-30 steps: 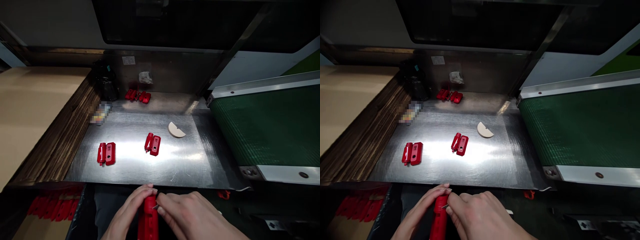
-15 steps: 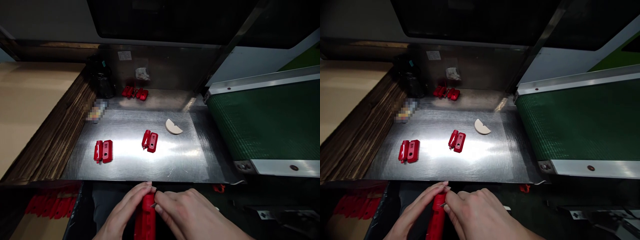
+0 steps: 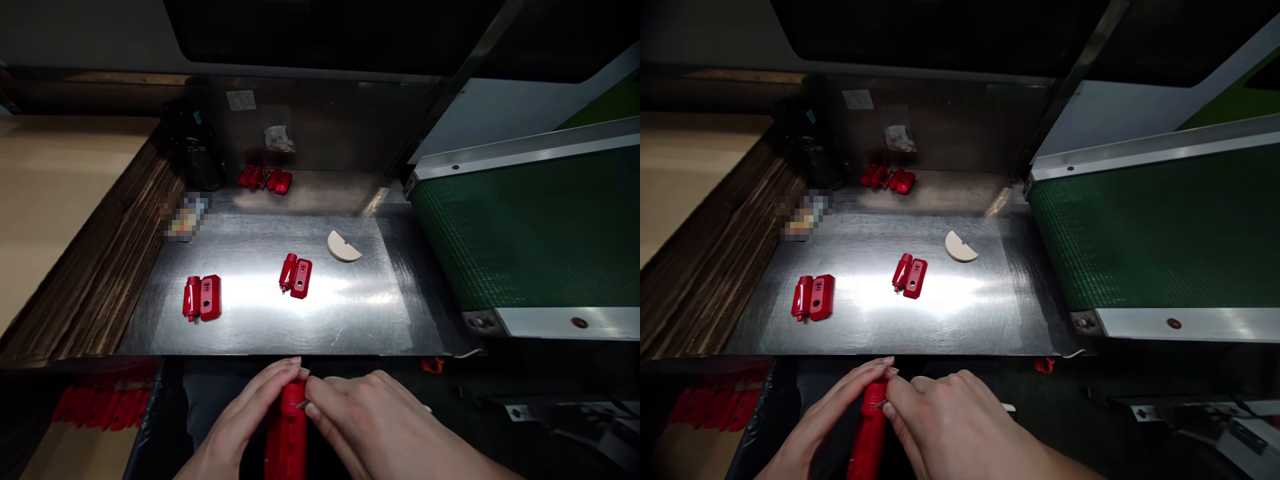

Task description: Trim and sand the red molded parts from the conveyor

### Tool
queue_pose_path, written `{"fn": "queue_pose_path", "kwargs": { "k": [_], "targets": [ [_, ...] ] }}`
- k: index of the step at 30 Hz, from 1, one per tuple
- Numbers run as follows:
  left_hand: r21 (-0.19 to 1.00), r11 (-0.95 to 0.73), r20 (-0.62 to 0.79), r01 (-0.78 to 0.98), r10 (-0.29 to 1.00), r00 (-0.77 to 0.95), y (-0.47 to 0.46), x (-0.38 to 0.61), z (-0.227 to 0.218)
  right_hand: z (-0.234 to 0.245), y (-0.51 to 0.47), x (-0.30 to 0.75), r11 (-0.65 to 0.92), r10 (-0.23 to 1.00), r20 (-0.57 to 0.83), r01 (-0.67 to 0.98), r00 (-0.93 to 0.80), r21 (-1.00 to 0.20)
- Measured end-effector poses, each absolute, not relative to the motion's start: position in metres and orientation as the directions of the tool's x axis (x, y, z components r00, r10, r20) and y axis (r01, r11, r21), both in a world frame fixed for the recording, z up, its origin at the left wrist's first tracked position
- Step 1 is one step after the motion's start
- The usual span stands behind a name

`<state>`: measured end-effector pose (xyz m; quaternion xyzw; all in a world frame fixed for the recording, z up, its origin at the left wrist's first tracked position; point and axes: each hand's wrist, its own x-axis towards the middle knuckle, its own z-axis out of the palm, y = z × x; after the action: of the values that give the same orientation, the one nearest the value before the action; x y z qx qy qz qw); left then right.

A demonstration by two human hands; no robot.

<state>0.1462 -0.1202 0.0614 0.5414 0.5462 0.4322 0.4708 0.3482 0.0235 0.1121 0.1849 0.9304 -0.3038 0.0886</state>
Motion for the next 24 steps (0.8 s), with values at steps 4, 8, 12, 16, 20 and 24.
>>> {"fn": "queue_pose_path", "kwargs": {
  "k": [4,8,12,16,20,24],
  "targets": [
    [0.979,0.040,-0.051,0.199,0.997,0.050,-0.119,0.146,0.062,0.115,0.025,0.347,0.733,0.277,-0.317,0.413,-0.907,-0.541],
    [0.979,0.029,-0.042,0.204,0.998,0.057,-0.120,0.146,0.062,0.116,0.024,0.347,0.723,0.275,-0.330,0.420,-0.903,-0.549],
    [0.976,0.010,-0.028,0.217,0.996,0.080,-0.122,0.146,0.062,0.115,0.022,0.348,0.730,0.269,-0.325,0.412,-0.907,-0.545],
    [0.974,0.009,-0.025,0.227,0.997,0.068,-0.127,0.149,0.060,0.116,0.024,0.346,0.717,0.255,-0.359,0.425,-0.898,-0.553],
    [0.963,-0.010,-0.006,0.270,0.998,0.058,-0.131,0.150,0.057,0.119,0.024,0.346,0.706,0.252,-0.386,0.441,-0.887,-0.554],
    [0.953,-0.007,-0.013,0.301,0.998,0.065,-0.132,0.150,0.055,0.120,0.024,0.348,0.670,0.265,-0.385,0.456,-0.884,-0.586]
  ]
}}
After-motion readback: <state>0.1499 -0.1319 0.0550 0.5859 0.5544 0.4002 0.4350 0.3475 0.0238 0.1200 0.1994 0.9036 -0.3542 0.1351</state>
